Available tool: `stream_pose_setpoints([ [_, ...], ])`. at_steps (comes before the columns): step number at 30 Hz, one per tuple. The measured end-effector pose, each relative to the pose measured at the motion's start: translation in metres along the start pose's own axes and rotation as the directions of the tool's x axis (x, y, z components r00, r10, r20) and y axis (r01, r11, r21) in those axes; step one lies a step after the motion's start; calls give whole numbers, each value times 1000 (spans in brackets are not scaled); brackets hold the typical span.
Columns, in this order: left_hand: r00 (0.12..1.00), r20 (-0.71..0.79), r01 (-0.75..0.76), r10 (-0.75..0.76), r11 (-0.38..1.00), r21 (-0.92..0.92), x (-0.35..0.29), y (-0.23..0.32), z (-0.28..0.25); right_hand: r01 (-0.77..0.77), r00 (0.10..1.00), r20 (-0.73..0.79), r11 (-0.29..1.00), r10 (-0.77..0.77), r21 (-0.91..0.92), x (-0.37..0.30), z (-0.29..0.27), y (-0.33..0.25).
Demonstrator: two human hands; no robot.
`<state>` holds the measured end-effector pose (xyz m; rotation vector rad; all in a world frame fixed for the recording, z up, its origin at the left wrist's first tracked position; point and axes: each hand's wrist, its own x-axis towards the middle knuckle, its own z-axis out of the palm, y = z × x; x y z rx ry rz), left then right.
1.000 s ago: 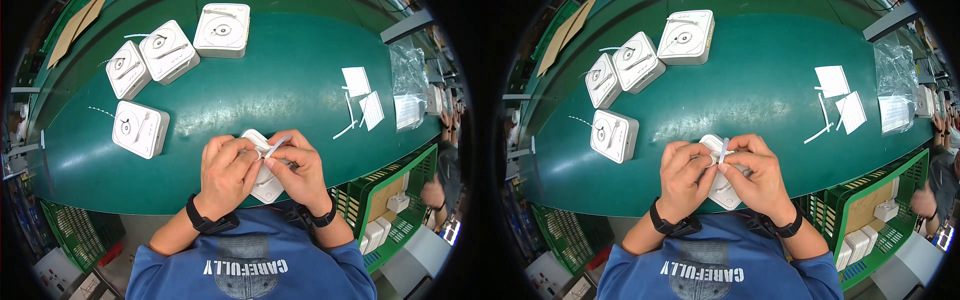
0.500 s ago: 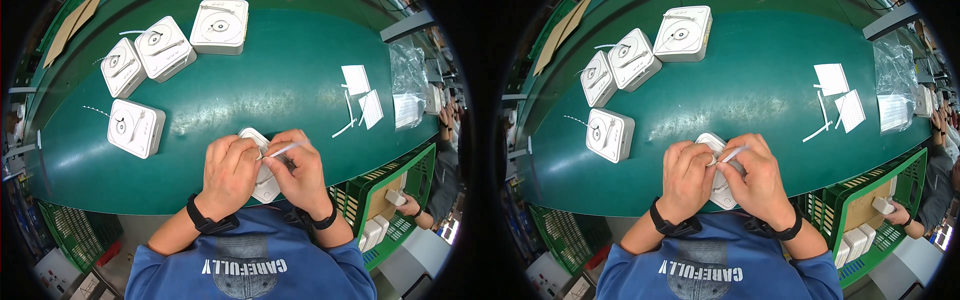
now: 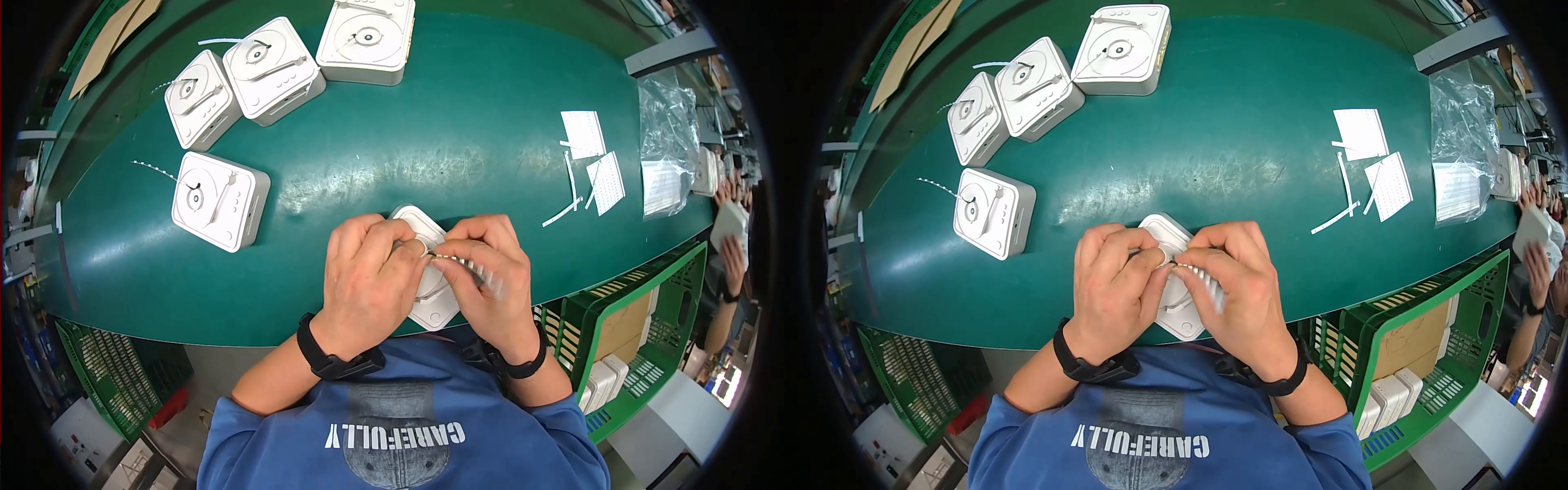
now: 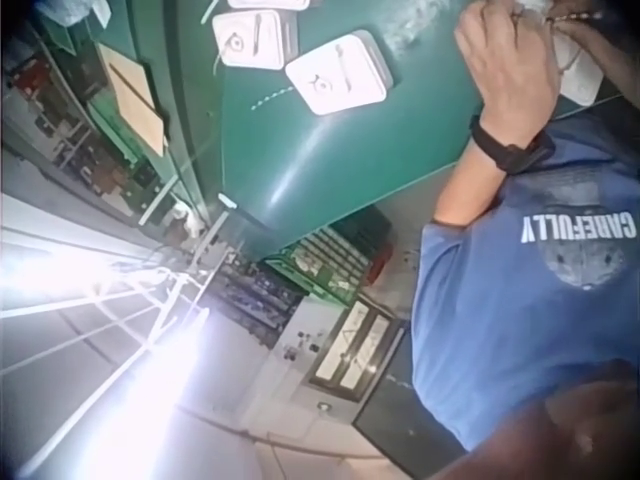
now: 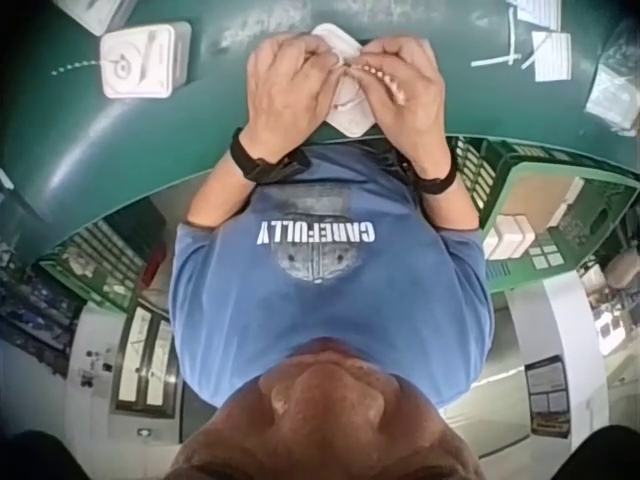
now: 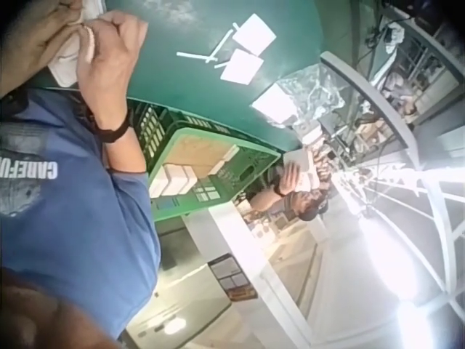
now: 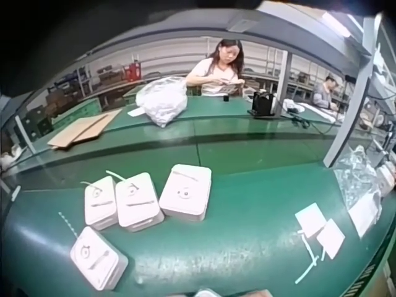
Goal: The person picks up a white square device and threads a white strip through its center by hand. The person repeats this process with a second device and strip, then places the devices onto the green work surface.
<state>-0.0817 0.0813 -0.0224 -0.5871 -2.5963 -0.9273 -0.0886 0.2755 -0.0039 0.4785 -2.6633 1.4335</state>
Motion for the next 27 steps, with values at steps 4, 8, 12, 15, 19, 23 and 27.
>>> stream_pose_setpoints([
  [4,1000,-2,-15,15,1000,-10,1,0,-1,-43,999,19,999,43,-6,-1,-1,0],
  [8,999,11,-31,31,999,-13,3,1,-5,-10,1000,10,1000,10,0,2,2,1],
  [12,999,40,-28,31,998,-60,-4,-2,-10,96,995,-5,994,-97,-46,4,5,3],
  [15,998,56,-17,23,993,-118,-12,-6,-10,154,988,-2,985,-154,-81,4,9,4],
  [19,999,33,30,-24,977,-211,-16,-10,-8,186,982,7,975,-187,-119,6,12,3],
  [23,1000,8,23,-21,968,-249,-17,-14,-6,194,981,11,966,-195,-170,6,12,0],
  [27,998,-37,41,-53,962,-269,-18,-15,-2,187,982,31,969,-184,-160,6,11,-3],
])
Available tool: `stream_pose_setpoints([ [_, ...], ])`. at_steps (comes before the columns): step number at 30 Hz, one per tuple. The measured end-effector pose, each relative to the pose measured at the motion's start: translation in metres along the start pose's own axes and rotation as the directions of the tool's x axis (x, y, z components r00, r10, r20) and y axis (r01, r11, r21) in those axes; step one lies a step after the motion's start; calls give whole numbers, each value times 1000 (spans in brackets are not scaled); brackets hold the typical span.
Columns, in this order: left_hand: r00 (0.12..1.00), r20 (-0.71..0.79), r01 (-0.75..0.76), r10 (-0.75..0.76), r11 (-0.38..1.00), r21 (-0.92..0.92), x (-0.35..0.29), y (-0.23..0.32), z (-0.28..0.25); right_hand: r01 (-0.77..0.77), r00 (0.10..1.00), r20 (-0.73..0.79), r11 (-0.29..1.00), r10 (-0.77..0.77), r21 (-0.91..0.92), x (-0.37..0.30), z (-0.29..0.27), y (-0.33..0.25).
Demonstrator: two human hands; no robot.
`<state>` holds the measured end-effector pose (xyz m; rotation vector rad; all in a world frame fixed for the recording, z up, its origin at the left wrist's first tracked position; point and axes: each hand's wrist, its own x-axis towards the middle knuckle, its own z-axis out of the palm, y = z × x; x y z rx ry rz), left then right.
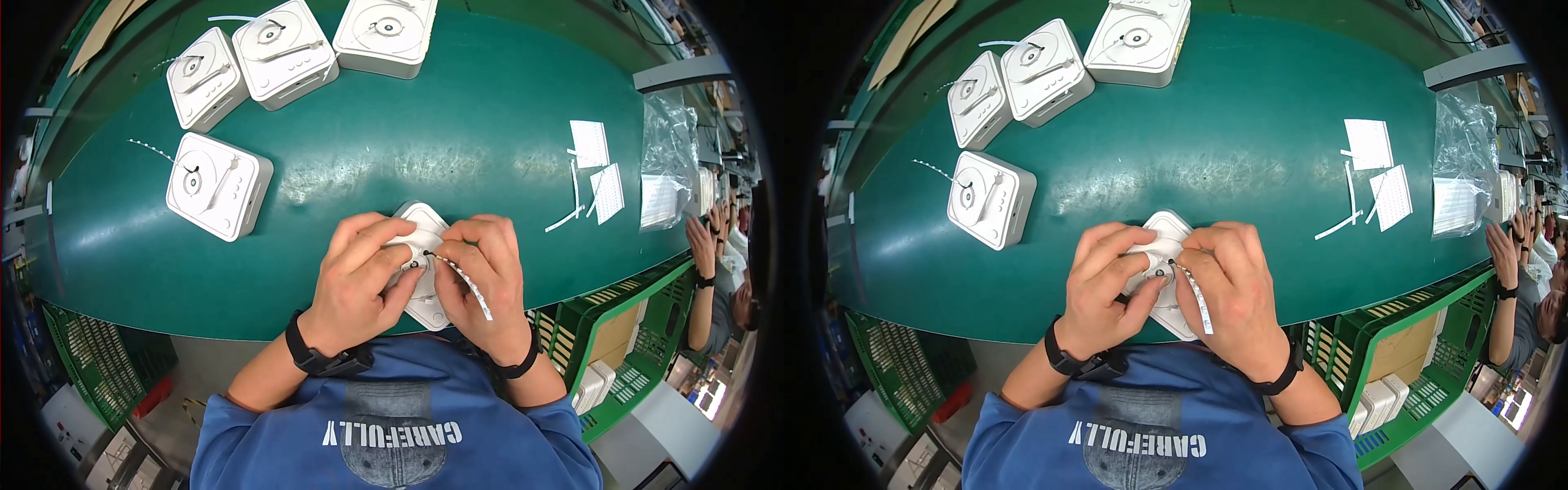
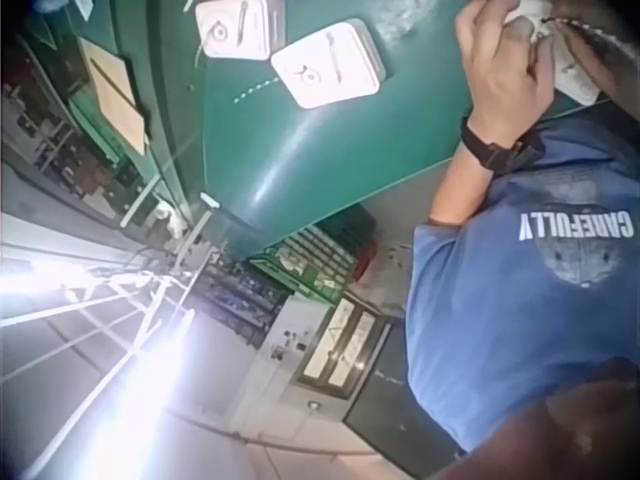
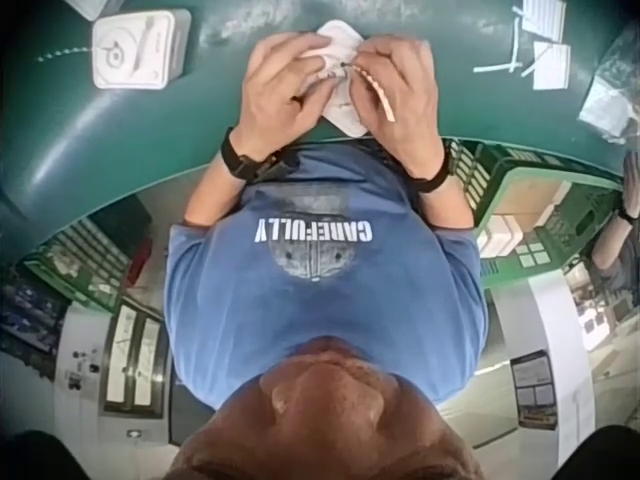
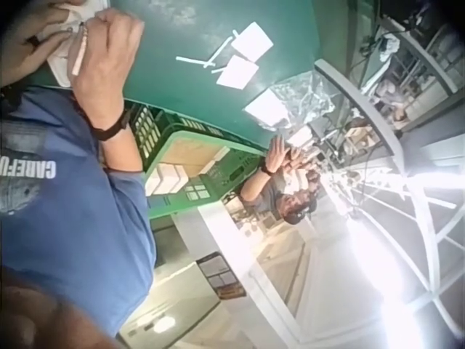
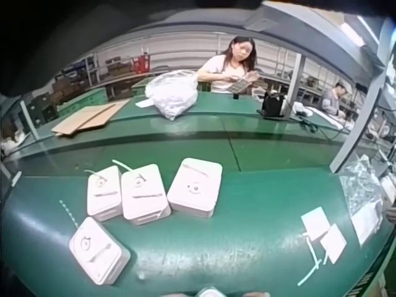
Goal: The person picks up a white square device and threads a white strip through its center by hand. The person repeats this process with a second device and strip, then places the devices onto the green work surface.
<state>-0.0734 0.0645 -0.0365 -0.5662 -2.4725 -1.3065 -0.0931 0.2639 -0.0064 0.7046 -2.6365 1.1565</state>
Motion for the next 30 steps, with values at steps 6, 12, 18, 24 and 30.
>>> stream_pose_setpoints([
  [6,1000,-16,7,-7,1000,-30,-2,-5,2,-5,999,37,999,4,40,4,-1,1],
  [12,1000,-27,7,-9,998,-68,-1,-8,2,17,996,84,1000,-18,15,7,-3,3],
  [18,999,-32,1,-3,996,-86,-1,-9,4,49,994,101,999,-47,-18,2,-4,2],
  [24,1000,-29,5,-8,994,-109,-1,-11,3,85,991,106,996,-80,-39,6,-2,5],
  [30,999,-38,2,-7,993,-122,-1,-12,4,147,983,120,986,-136,-84,7,-1,5],
])
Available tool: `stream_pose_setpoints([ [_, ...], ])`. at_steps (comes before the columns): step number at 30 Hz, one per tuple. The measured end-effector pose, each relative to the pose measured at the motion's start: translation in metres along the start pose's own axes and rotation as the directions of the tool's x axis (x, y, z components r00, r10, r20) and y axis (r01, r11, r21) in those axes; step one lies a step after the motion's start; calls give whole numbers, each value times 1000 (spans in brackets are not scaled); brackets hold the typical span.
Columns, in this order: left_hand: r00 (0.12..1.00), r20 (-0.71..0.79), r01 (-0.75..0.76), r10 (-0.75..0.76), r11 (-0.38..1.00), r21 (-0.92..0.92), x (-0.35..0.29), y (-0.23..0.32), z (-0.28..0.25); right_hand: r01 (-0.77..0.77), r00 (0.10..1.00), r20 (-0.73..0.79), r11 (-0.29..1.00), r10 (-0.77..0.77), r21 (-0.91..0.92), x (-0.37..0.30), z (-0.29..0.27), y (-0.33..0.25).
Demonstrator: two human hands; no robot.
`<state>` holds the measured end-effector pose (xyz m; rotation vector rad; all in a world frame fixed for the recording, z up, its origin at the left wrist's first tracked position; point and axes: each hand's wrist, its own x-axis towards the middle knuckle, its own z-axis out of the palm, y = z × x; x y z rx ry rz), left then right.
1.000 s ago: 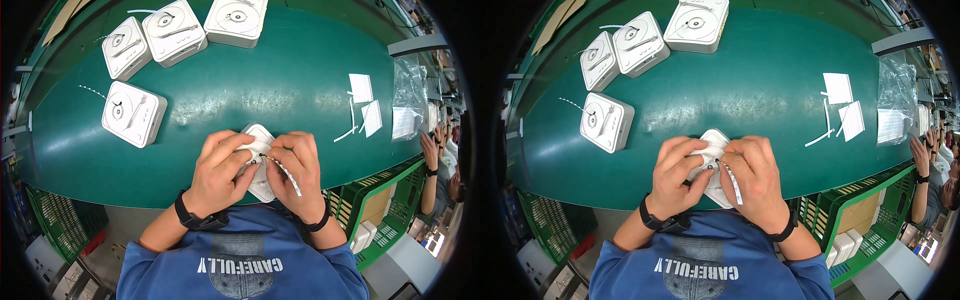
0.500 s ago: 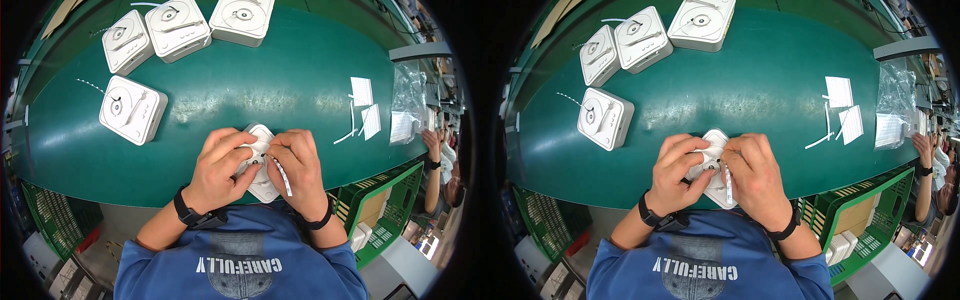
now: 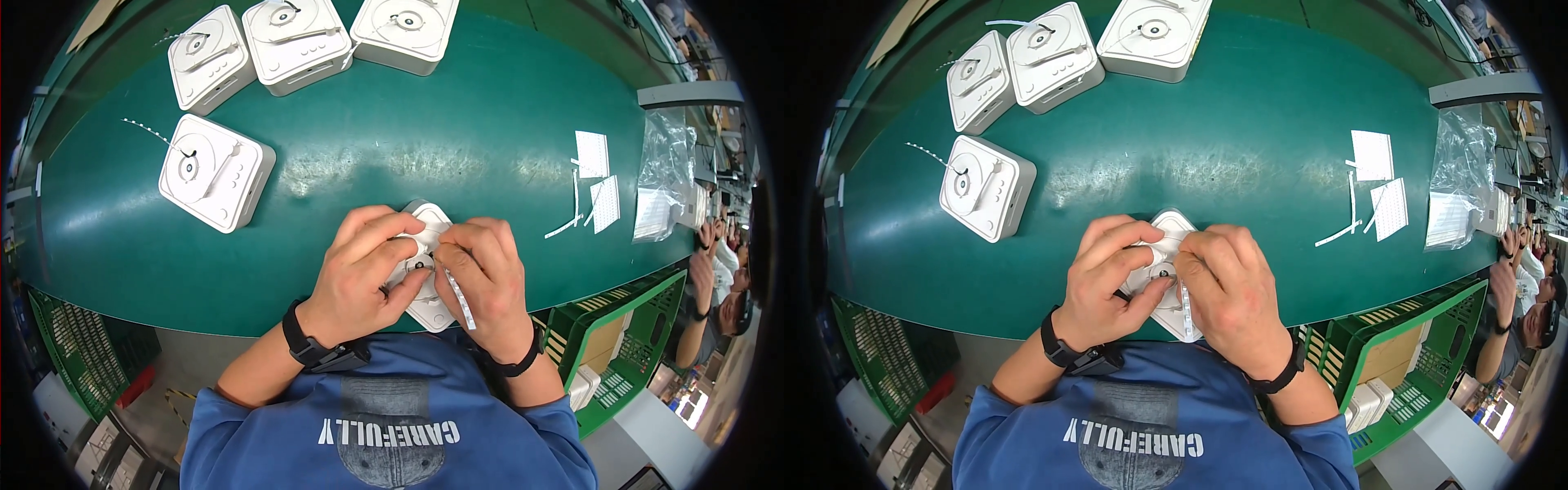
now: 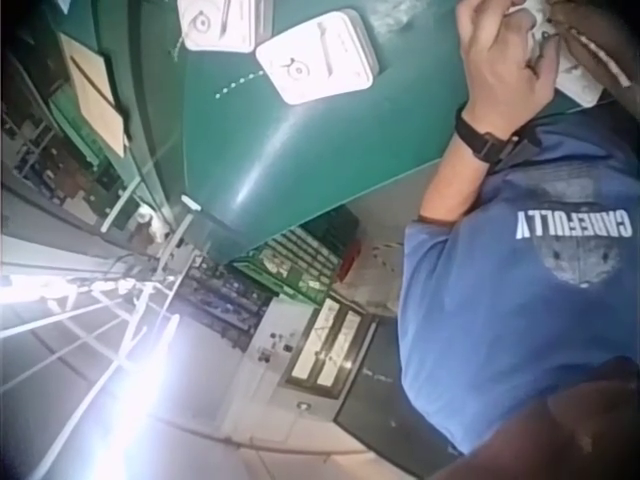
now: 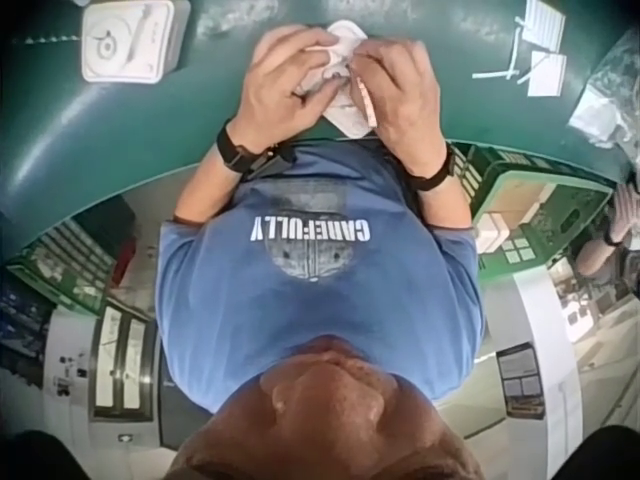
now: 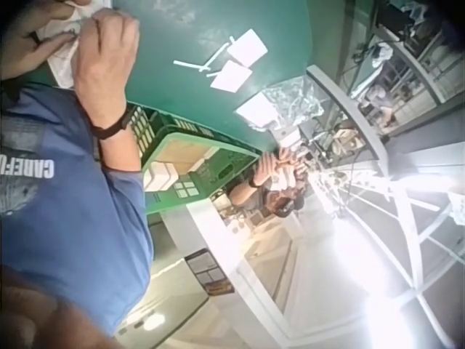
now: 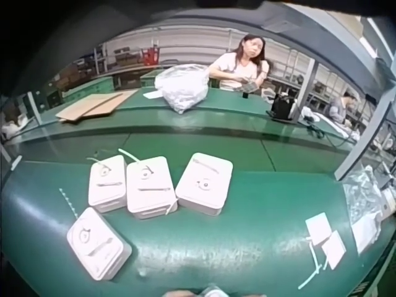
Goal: The person picks up a white square device and threads a white strip through its center by hand. The person repeats this process with a second device and strip, then places the devices onto the green work surface.
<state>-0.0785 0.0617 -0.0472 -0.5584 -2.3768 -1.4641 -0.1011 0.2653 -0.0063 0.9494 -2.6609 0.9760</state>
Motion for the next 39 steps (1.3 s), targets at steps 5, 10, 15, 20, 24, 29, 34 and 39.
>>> stream_pose_setpoints([
  [5,1000,4,-5,5,1000,-2,-1,0,0,-6,999,34,1000,7,-20,3,-4,-5],
  [10,1000,-9,3,-3,1000,-10,-1,0,1,-15,997,72,1000,16,-18,2,-8,-8],
  [15,1000,-13,-2,2,1000,-12,0,-1,1,-73,996,55,997,71,35,0,-7,-8],
  [20,1000,-21,1,-1,1000,-14,-3,-1,2,-141,990,43,984,137,110,0,-10,-7],
  [24,1000,-19,7,-7,1000,-16,-2,1,2,-149,989,-8,985,150,92,-1,-6,-5],
  [29,1000,-21,9,-9,1000,-9,-1,0,2,-93,995,23,995,92,30,-3,-8,-5],
  [34,1000,-12,28,-28,999,-31,-3,2,2,-27,996,80,999,30,-34,3,-11,-10],
  [39,1000,16,-12,12,999,44,1,4,1,-73,997,36,996,75,-56,4,-8,-15],
])
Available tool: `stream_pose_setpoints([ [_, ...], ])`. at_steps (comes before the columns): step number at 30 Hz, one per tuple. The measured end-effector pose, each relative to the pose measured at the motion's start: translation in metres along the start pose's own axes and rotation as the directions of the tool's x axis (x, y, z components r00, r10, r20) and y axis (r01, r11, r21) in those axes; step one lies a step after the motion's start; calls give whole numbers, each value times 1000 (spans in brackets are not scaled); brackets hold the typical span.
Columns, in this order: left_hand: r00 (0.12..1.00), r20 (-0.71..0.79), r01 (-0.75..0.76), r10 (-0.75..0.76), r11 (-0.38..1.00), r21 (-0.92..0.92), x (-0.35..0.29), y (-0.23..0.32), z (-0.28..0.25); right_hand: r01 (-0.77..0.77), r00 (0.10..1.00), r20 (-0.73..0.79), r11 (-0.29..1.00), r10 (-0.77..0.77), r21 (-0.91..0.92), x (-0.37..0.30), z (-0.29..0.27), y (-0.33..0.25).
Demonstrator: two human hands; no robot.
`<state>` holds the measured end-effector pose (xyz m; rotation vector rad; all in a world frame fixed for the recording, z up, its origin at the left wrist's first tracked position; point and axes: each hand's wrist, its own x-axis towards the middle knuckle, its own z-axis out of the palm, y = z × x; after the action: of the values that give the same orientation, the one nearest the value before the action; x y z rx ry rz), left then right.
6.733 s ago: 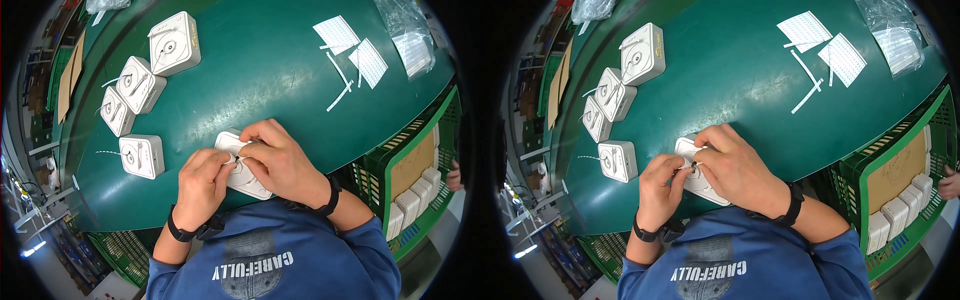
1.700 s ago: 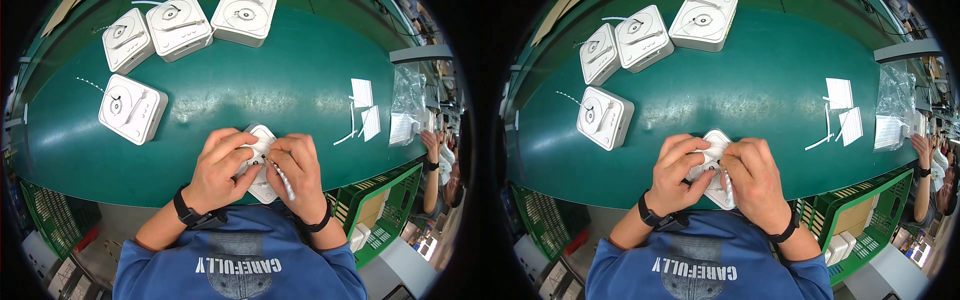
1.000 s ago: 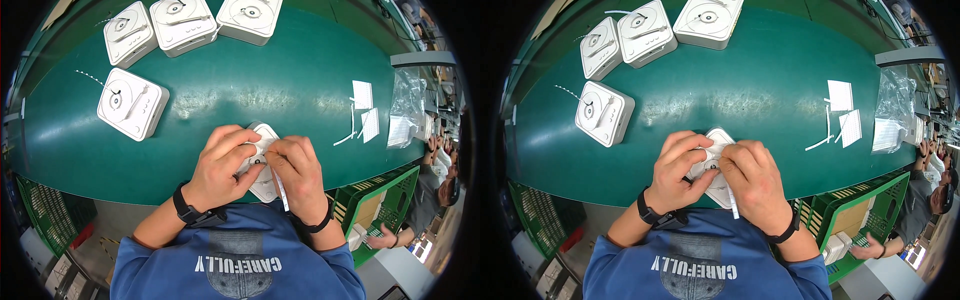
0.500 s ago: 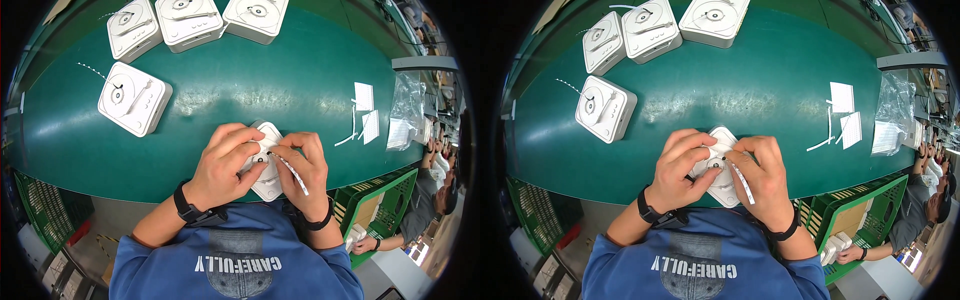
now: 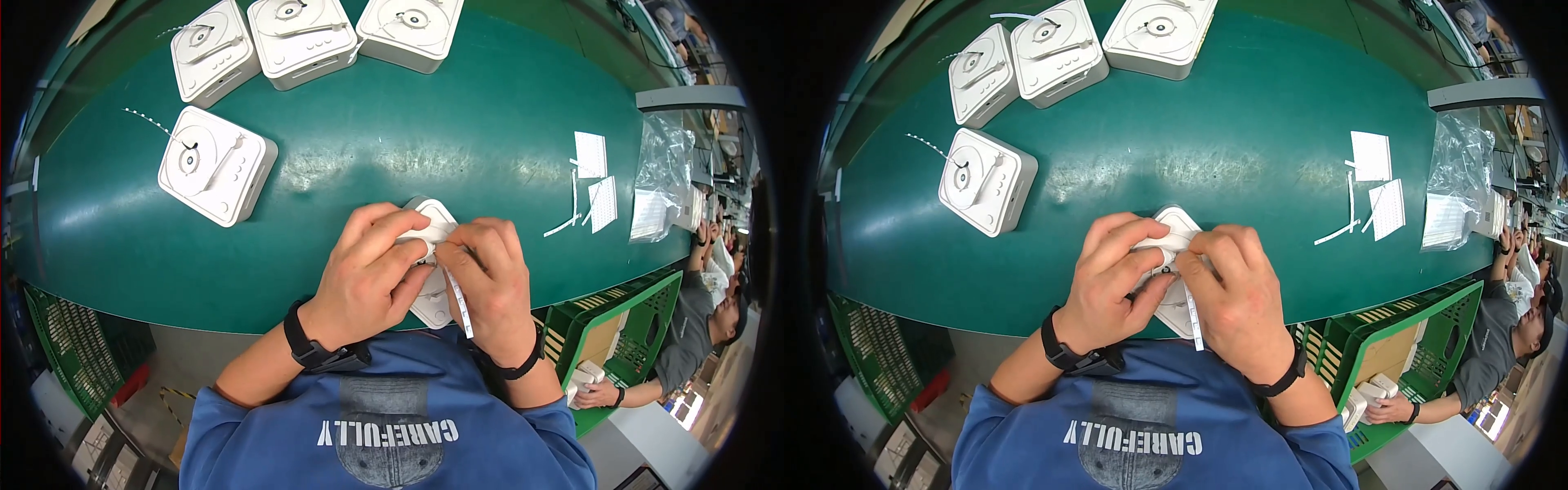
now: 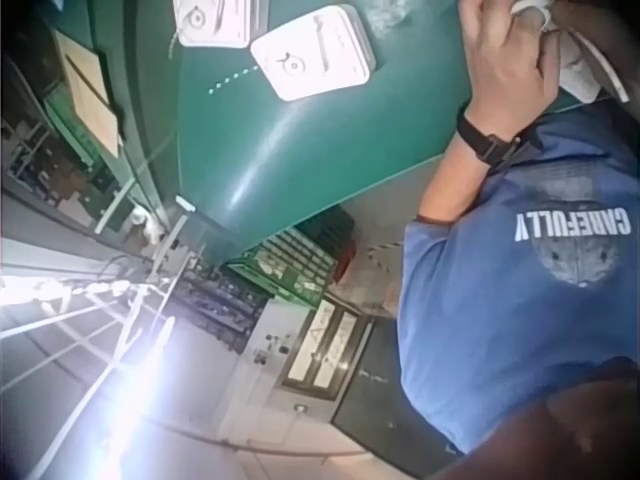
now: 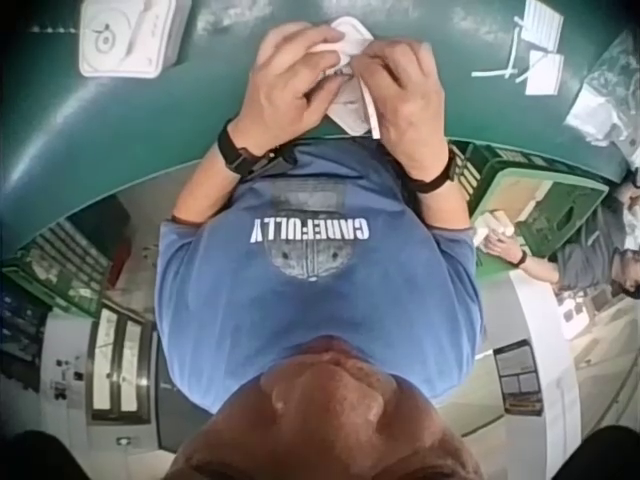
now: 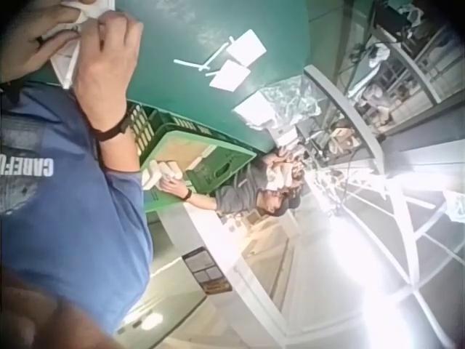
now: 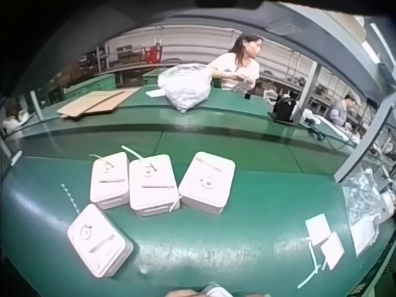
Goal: The person picks up a white square device and threads a white strip through its center by hand. The person repeats this process with a second device and strip, then places the devices onto the green work surface.
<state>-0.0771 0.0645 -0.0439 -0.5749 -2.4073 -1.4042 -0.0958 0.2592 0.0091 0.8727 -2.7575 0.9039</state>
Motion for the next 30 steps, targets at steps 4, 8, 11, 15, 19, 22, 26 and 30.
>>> stream_pose_setpoints([
  [4,999,27,-21,20,998,56,0,4,0,-29,999,-39,997,31,65,-3,2,5],
  [8,997,68,-27,21,995,100,3,7,-2,-26,998,-46,997,30,78,-5,4,9],
  [11,996,91,-17,6,994,112,5,8,-3,-18,998,-53,997,22,74,-6,6,11],
  [15,991,132,-60,36,982,178,7,9,-2,-15,996,-86,996,23,91,-8,8,13],
  [19,989,137,-77,54,983,166,11,5,0,-30,990,-131,989,49,143,-11,14,14],
  [22,981,140,-165,136,961,222,12,3,-5,-57,982,-164,978,91,200,-14,15,14],
  [26,966,159,-237,205,947,216,14,-3,-6,-50,988,-135,983,74,178,-12,12,12],
  [30,991,65,119,-114,990,-70,7,-2,-23,-71,990,-115,989,86,133,-9,10,4],
])
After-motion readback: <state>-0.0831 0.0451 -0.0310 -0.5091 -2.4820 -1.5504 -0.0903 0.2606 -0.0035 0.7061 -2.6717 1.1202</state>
